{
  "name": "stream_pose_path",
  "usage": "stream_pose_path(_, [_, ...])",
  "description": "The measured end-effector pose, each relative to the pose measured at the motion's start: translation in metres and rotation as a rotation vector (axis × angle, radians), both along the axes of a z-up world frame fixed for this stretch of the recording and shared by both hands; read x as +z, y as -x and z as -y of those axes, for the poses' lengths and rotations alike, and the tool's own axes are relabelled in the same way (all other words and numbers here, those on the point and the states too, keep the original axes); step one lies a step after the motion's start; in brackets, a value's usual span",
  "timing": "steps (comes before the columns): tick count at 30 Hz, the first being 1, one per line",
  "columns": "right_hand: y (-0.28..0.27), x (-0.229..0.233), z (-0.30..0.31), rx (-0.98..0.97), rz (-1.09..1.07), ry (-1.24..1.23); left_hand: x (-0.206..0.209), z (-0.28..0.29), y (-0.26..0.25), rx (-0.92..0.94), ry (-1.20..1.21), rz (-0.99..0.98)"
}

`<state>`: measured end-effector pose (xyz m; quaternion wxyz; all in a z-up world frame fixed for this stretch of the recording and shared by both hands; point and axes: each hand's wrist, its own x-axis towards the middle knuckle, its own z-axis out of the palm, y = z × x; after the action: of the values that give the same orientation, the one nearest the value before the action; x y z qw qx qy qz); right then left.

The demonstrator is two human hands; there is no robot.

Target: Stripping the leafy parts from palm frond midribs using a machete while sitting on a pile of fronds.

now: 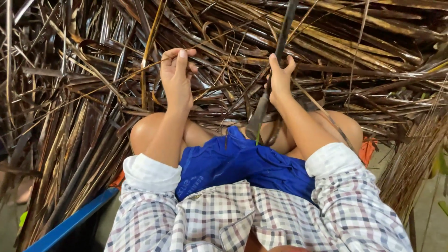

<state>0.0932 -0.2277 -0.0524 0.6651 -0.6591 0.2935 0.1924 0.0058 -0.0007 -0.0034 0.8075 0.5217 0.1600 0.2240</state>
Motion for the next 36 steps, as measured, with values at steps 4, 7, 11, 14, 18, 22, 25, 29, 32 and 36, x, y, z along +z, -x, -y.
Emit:
stream_pose_path(4, [-0.003, -0.018, 0.014, -0.104, 0.083, -0.276, 0.001, 0.001, 0.001, 0.023, 0.04, 0.05])
stream_pose_path(7, [0.0, -0.009, 0.024, -0.132, 0.077, -0.465, 0.005, 0.004, 0.002, 0.033, 0.021, 0.028])
stream_pose_path(11, [0.005, 0.0, 0.045, 0.02, 0.296, -0.541, -0.007, 0.004, 0.0, 0.055, 0.019, 0.023])
stream_pose_path(14, [0.018, 0.027, 0.053, 0.161, 0.476, -0.529, -0.016, 0.005, -0.002, 0.064, 0.011, 0.042])
stream_pose_path(18, [0.044, 0.058, 0.038, 0.312, 0.618, -0.629, -0.019, 0.015, -0.004, 0.052, 0.007, 0.072])
stream_pose_path(22, [0.07, 0.081, 0.018, 0.508, 0.531, -0.681, -0.019, 0.029, -0.001, -0.048, 0.021, 0.073])
stream_pose_path(25, [0.073, 0.076, 0.009, 0.605, 0.359, -0.88, -0.025, 0.036, 0.001, -0.094, 0.006, 0.071])
stream_pose_path(29, [0.067, 0.066, 0.012, 0.694, 0.344, -0.886, -0.029, 0.041, 0.005, -0.135, 0.097, 0.04])
stream_pose_path(32, [0.063, 0.071, 0.017, 0.671, 0.372, -0.889, -0.025, 0.042, 0.007, -0.173, 0.146, 0.025])
stream_pose_path(36, [0.061, 0.083, 0.021, 0.636, 0.388, -0.884, -0.021, 0.042, 0.01, -0.321, 0.176, -0.007])
